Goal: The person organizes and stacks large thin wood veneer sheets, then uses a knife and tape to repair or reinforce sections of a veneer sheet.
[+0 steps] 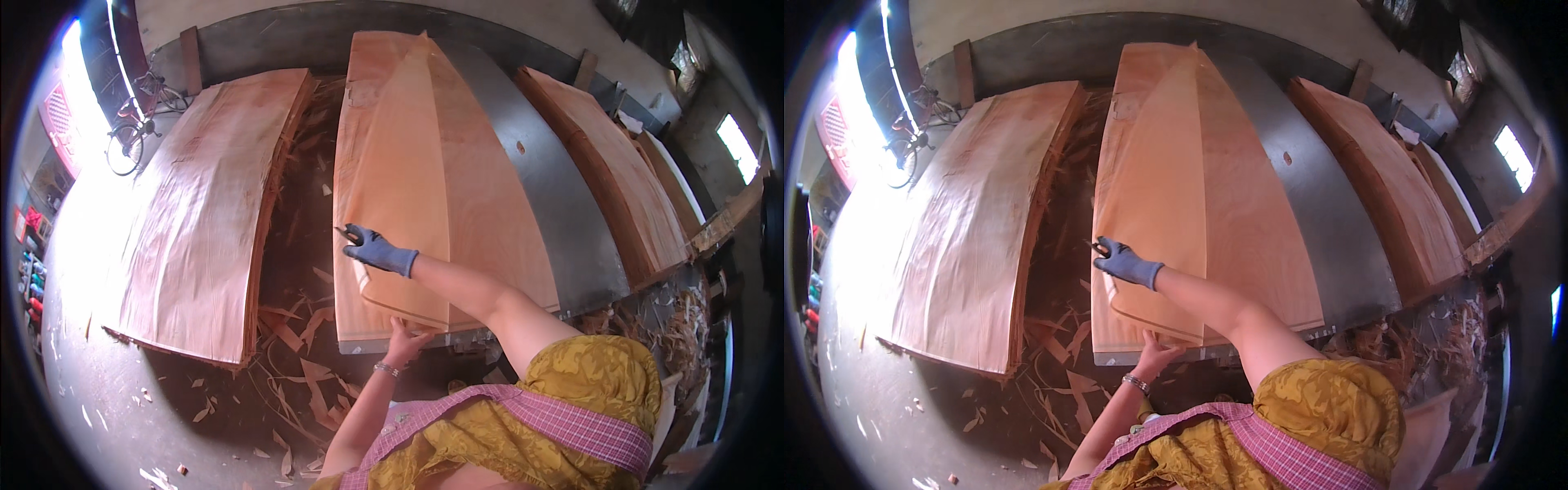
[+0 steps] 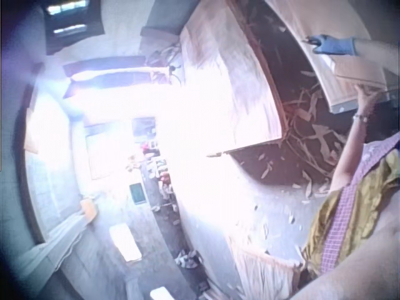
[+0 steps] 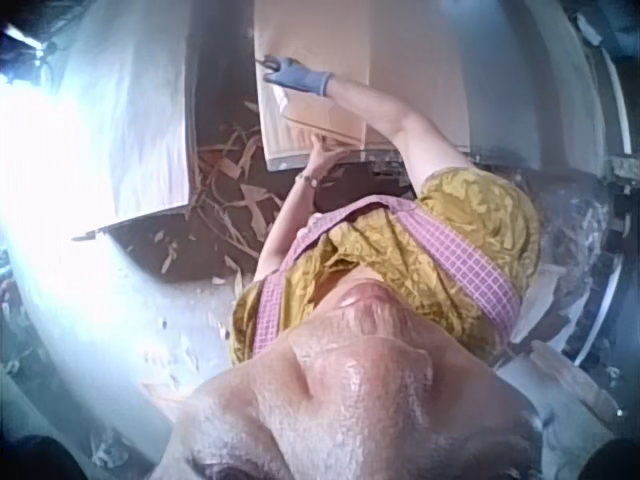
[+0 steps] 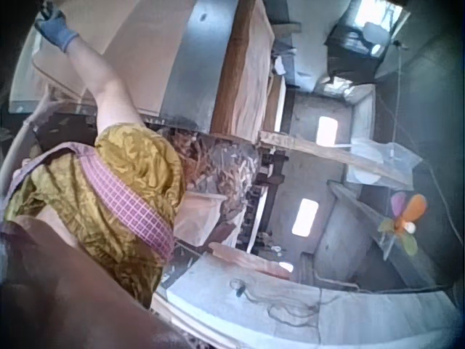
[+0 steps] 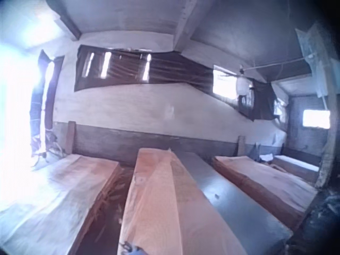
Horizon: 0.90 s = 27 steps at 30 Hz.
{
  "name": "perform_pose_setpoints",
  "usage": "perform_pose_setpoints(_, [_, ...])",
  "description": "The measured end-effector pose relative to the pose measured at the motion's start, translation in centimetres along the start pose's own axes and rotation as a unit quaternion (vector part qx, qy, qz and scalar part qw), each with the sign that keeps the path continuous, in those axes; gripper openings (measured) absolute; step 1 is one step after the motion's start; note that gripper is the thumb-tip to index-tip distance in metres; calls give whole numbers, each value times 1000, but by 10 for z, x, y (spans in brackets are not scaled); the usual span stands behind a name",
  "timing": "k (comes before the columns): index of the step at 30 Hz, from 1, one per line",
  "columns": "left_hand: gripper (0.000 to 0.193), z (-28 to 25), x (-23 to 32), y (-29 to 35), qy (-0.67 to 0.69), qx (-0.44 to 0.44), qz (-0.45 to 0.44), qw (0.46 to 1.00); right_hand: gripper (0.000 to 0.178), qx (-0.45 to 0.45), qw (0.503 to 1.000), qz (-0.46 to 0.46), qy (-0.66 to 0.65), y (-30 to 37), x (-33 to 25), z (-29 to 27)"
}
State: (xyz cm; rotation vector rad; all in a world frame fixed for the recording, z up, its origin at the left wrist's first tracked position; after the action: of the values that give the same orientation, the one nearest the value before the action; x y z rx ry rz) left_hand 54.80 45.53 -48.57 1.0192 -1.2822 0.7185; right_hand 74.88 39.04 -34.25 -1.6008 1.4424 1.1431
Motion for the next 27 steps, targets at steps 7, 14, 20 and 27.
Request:
perform_pose_setpoints(7, [35, 15, 14, 16, 413, 109, -211, 879, 65, -12, 982, -59, -181, 59, -52, 21])
perform_pose_setpoints(14, [18, 31, 54, 26, 389, 85, -288, 871, 23, 308, 928, 117, 174, 237, 90, -45])
perform_pose_setpoints(20, [12, 24, 119, 45, 449, -69, -189, 871, 22, 247, 896, 222, -296, 252, 22, -36])
perform_pose_setpoints(27, [53, 42, 143, 79, 452, -193, -117, 863, 20, 291, 871, 180, -353, 286, -68, -191])
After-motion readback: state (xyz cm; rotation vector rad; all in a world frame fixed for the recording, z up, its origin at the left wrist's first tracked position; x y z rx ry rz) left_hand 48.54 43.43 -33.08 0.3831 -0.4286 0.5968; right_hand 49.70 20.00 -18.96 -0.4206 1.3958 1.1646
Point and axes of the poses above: each hand's wrist, its own y-axis away from the middle knuckle, its own z-axis out of the palm, x = y × z, the point moved 2 cm from there along -y, towards the middle knuckle, and after that the axes turned 3 degrees about -y, right-handed, at the moved point
